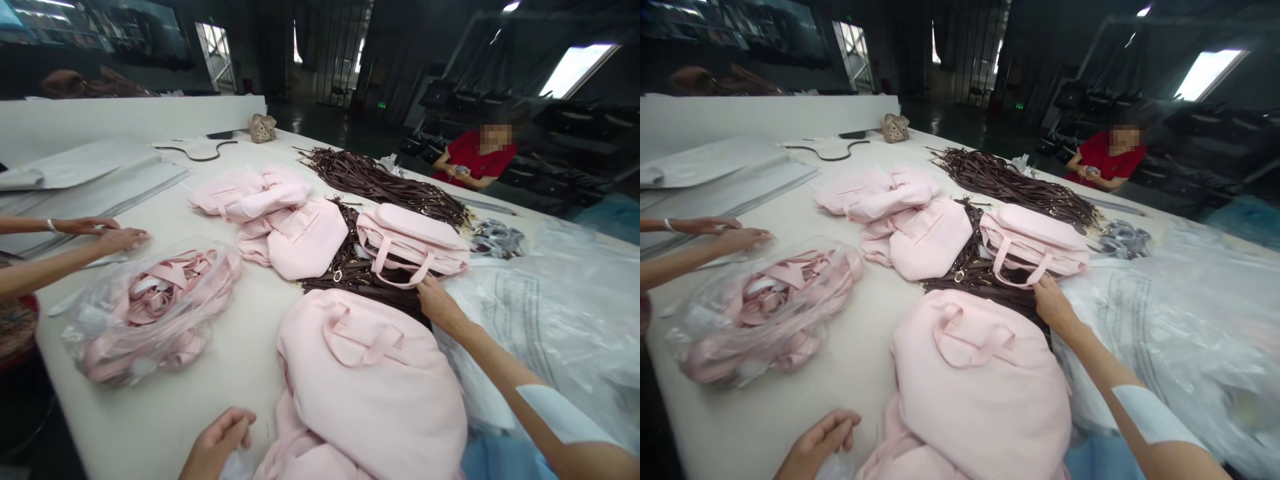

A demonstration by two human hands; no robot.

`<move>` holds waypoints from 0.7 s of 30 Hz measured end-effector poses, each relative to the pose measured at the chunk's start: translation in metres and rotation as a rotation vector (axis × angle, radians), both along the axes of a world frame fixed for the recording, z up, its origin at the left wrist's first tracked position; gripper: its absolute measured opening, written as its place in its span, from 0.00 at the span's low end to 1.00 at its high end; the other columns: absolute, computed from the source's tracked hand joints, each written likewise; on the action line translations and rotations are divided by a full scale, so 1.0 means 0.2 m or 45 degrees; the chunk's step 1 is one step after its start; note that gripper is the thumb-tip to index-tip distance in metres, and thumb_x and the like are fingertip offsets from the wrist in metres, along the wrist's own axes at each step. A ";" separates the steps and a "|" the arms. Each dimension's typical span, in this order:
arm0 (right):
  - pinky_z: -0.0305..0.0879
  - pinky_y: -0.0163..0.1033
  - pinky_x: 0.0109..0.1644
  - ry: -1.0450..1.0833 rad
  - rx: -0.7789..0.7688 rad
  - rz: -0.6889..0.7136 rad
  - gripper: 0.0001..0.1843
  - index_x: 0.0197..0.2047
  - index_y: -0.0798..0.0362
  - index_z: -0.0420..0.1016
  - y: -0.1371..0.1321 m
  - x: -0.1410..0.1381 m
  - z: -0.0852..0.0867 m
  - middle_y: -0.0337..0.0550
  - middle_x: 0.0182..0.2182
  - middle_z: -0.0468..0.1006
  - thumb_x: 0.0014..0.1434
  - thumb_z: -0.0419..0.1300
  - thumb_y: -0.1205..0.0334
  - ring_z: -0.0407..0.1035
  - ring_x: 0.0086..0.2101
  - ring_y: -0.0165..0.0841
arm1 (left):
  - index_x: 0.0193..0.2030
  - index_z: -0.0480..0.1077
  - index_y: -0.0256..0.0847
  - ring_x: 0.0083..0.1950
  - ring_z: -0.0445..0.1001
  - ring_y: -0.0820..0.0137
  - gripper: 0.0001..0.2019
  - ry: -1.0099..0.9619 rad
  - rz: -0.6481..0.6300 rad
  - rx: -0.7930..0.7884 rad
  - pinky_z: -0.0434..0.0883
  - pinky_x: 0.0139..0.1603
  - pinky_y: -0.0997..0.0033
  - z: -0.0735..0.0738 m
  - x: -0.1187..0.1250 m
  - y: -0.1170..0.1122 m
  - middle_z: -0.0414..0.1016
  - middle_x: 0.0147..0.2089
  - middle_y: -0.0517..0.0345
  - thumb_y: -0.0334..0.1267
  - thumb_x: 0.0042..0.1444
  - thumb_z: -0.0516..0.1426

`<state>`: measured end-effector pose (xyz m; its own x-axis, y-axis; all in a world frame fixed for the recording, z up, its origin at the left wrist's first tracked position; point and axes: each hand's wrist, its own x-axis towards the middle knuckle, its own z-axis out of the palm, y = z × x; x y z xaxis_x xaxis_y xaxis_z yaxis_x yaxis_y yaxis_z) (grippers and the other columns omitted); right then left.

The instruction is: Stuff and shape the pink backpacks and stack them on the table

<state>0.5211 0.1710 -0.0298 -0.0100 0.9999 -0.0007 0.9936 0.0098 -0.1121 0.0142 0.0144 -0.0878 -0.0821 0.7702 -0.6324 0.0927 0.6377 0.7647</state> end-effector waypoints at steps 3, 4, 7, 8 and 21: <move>0.59 0.50 0.66 0.125 -0.031 -0.080 0.23 0.59 0.59 0.69 -0.24 -0.12 0.00 0.56 0.60 0.69 0.66 0.47 0.59 0.63 0.60 0.45 | 0.33 0.74 0.39 0.22 0.58 0.75 0.27 -0.091 0.003 0.019 0.54 0.25 0.74 0.08 0.02 0.00 0.68 0.25 0.64 0.63 0.39 0.64; 0.64 0.51 0.62 0.164 -0.053 -0.120 0.25 0.59 0.58 0.70 -0.30 -0.16 -0.01 0.56 0.57 0.72 0.67 0.48 0.54 0.67 0.56 0.46 | 0.33 0.74 0.39 0.23 0.58 0.75 0.27 -0.114 -0.002 0.024 0.54 0.25 0.75 0.10 0.02 0.00 0.68 0.26 0.64 0.63 0.40 0.64; 0.72 0.48 0.50 0.280 -0.113 -0.186 0.26 0.58 0.55 0.71 -0.37 -0.27 0.00 0.53 0.49 0.78 0.66 0.50 0.46 0.75 0.46 0.45 | 0.35 0.74 0.38 0.24 0.59 0.76 0.25 -0.168 -0.059 0.075 0.55 0.26 0.75 0.19 0.03 0.00 0.69 0.27 0.64 0.61 0.45 0.63; 0.73 0.46 0.48 0.316 -0.121 -0.181 0.25 0.57 0.53 0.72 -0.38 -0.29 0.01 0.51 0.47 0.80 0.65 0.52 0.46 0.76 0.44 0.44 | 0.35 0.74 0.37 0.26 0.61 0.75 0.24 -0.185 -0.080 0.108 0.56 0.27 0.75 0.21 0.04 0.00 0.69 0.27 0.63 0.60 0.47 0.63; 0.69 0.43 0.56 0.480 0.075 0.411 0.08 0.42 0.49 0.71 -1.07 -0.77 0.58 0.47 0.54 0.75 0.65 0.51 0.60 0.70 0.53 0.38 | 0.36 0.71 0.37 0.25 0.58 0.76 0.24 -0.286 0.098 0.531 0.57 0.28 0.75 0.53 -0.09 0.07 0.60 0.24 0.68 0.59 0.46 0.64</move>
<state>0.3676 -0.0428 0.0871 -0.3080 0.9439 0.1194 0.8292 0.3278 -0.4528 -0.0039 0.0280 0.0191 -0.0453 0.9590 -0.2796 -0.1395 0.2711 0.9524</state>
